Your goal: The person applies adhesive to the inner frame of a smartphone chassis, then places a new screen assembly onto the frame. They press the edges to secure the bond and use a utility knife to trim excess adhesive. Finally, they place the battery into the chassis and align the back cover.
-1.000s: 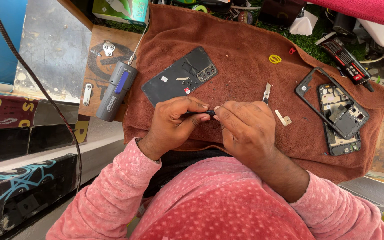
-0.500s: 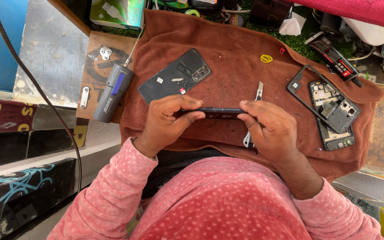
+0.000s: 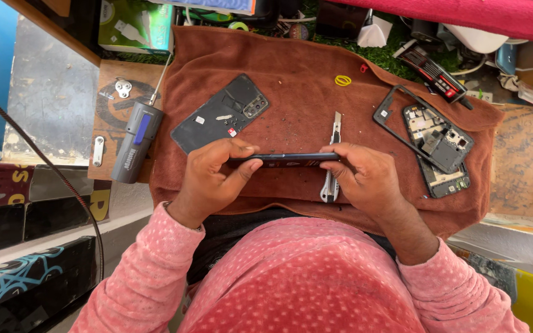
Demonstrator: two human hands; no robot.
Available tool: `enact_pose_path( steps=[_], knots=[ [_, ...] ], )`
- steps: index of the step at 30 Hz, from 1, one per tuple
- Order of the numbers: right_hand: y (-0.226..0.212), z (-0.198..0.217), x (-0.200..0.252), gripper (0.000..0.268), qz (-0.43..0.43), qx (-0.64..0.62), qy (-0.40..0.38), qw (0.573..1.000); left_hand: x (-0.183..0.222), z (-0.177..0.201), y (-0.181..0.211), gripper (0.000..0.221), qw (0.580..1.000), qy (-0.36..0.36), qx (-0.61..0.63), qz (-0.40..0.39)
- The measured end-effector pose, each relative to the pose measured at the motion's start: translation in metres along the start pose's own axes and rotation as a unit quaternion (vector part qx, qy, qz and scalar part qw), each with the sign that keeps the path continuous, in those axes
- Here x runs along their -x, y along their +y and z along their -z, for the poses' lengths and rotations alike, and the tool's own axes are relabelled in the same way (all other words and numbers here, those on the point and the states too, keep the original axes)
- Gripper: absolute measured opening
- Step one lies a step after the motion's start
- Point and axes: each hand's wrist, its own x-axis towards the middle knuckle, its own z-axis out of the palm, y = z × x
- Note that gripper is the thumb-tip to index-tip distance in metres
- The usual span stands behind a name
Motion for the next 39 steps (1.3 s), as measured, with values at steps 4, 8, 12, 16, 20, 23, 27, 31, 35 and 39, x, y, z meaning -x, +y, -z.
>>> enact_pose_path(
  steps=[4,8,12,16,20,23,27,31,35,39],
  knots=[
    [-0.023,0.020,0.002,0.026,0.143,0.051,-0.022,0.988,-0.020,0.010,0.041,0.034,0.970,-0.044,-0.204,-0.122],
    [-0.056,0.036,-0.001,0.023,0.246,0.061,0.027,0.967,-0.026,-0.009,0.073,0.039,0.970,-0.063,-0.179,-0.152],
    [-0.064,0.042,-0.001,0.032,0.188,0.000,0.094,0.978,-0.021,-0.024,0.073,0.032,0.995,-0.079,0.040,-0.038],
    [-0.055,0.045,0.007,0.030,0.113,-0.080,0.074,0.988,-0.024,-0.025,0.073,0.038,0.992,-0.073,0.094,-0.042],
    [-0.052,0.036,0.014,0.025,0.112,-0.073,0.092,0.987,-0.024,-0.032,0.079,0.030,0.985,-0.058,0.153,-0.048],
    [-0.053,0.033,0.017,0.024,0.100,-0.092,0.104,0.985,-0.020,-0.038,0.082,0.022,0.991,-0.037,0.126,-0.016],
    [-0.054,0.024,0.018,0.024,0.116,-0.095,0.134,0.980,-0.016,-0.041,0.079,0.022,0.993,-0.022,0.114,-0.017],
    [-0.055,0.015,0.020,0.023,0.096,-0.095,0.163,0.977,-0.013,-0.046,0.076,0.024,0.994,0.009,0.108,-0.029],
    [-0.057,0.012,0.026,0.023,0.114,-0.066,0.191,0.973,-0.001,-0.055,0.078,0.034,0.985,0.077,0.153,0.014],
    [-0.062,0.014,0.026,0.021,0.103,-0.072,0.196,0.973,0.004,-0.056,0.073,0.026,0.982,0.093,0.163,-0.013]
  ],
)
